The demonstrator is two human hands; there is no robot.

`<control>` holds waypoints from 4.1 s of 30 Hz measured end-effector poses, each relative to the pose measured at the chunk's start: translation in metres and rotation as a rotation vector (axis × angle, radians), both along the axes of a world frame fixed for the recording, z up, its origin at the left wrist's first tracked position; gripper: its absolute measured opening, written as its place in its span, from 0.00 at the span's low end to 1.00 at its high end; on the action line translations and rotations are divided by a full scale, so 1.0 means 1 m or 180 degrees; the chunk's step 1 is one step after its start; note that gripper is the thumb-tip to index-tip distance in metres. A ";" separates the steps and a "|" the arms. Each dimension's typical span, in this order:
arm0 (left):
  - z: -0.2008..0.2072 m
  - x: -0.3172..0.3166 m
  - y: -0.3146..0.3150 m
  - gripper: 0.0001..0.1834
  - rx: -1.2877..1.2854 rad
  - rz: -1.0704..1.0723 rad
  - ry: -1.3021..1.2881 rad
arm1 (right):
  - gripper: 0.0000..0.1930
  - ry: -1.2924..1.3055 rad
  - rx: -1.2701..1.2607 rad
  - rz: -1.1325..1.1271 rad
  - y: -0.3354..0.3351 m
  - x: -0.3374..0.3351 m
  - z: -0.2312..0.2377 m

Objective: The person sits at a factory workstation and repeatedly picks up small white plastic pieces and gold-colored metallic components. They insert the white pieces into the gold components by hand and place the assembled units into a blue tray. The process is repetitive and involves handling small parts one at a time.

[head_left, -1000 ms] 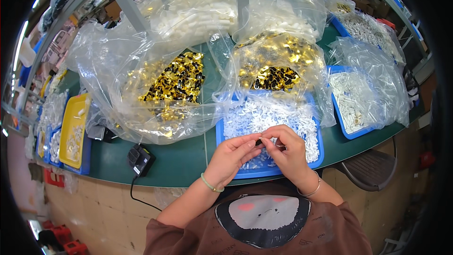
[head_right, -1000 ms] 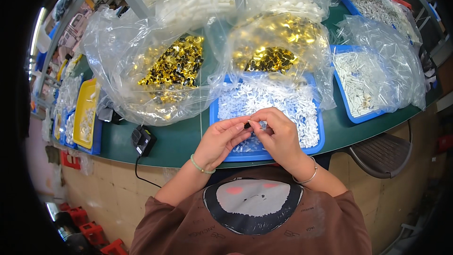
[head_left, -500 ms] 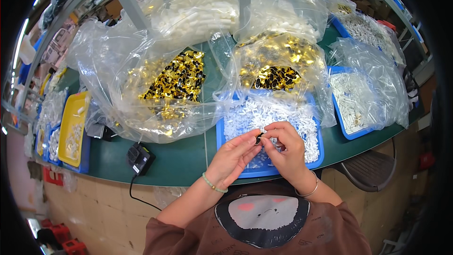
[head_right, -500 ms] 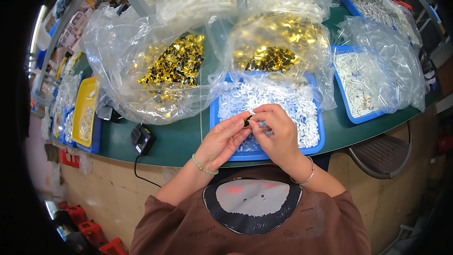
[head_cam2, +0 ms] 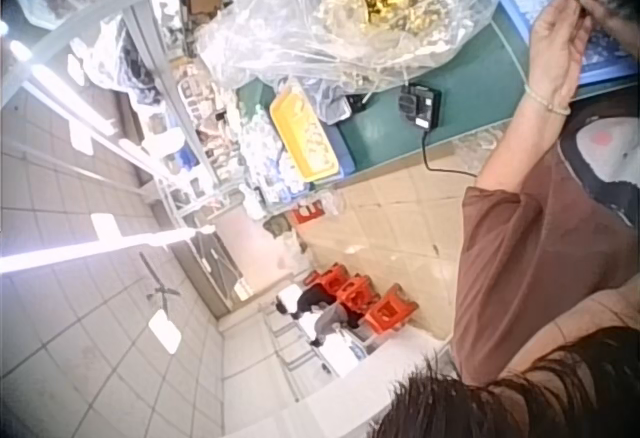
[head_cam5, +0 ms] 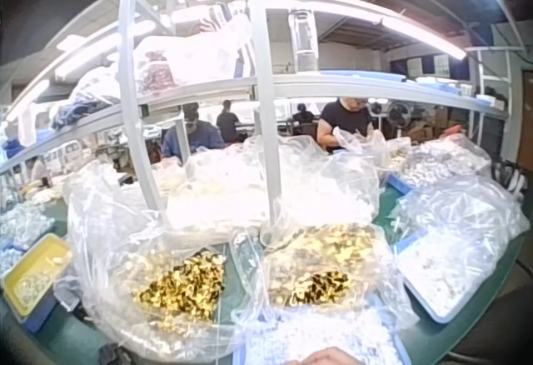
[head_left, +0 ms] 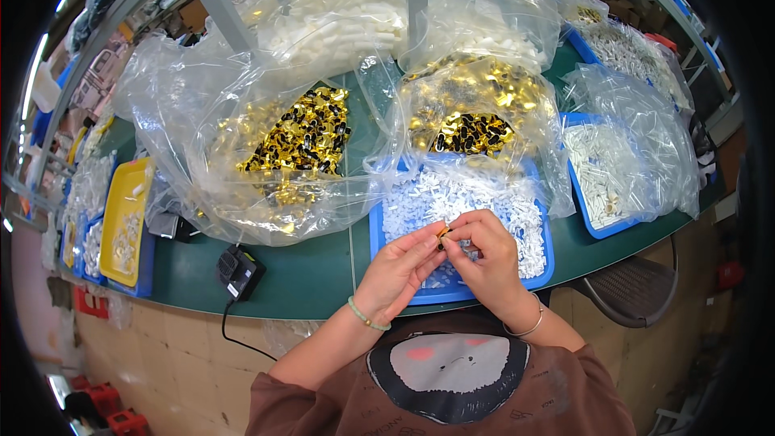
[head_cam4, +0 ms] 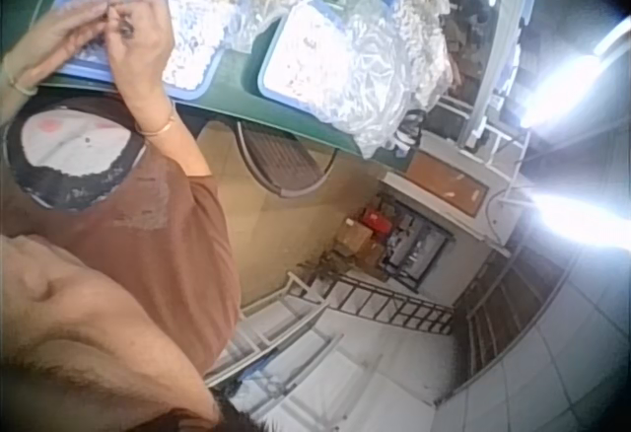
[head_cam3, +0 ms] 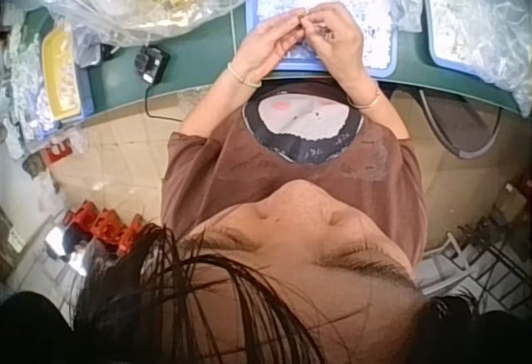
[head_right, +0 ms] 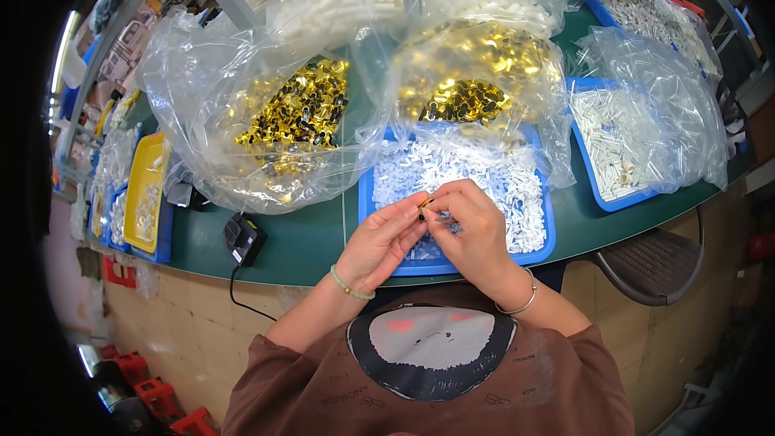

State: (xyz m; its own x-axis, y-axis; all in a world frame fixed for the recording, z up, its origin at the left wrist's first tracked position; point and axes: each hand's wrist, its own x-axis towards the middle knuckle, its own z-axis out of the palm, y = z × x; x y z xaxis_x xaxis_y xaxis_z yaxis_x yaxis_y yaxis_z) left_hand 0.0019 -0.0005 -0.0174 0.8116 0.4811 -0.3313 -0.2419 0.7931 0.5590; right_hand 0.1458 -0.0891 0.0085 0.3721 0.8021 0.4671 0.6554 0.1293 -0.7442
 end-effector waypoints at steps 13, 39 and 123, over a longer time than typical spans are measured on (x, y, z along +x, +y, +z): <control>0.006 -0.001 -0.002 0.20 0.0212 -0.0166 0.0043 | 0.06 -0.0059 -0.0248 -0.0005 -0.003 0.002 0.003; 0.013 -0.001 0.003 0.15 0.1010 -0.0252 0.0511 | 0.07 0.0509 -0.0624 0.0426 -0.011 0.005 0.020; 0.010 -0.001 0.003 0.20 0.1065 0.0263 0.0496 | 0.13 -0.0458 0.0532 0.0571 -0.019 0.005 0.020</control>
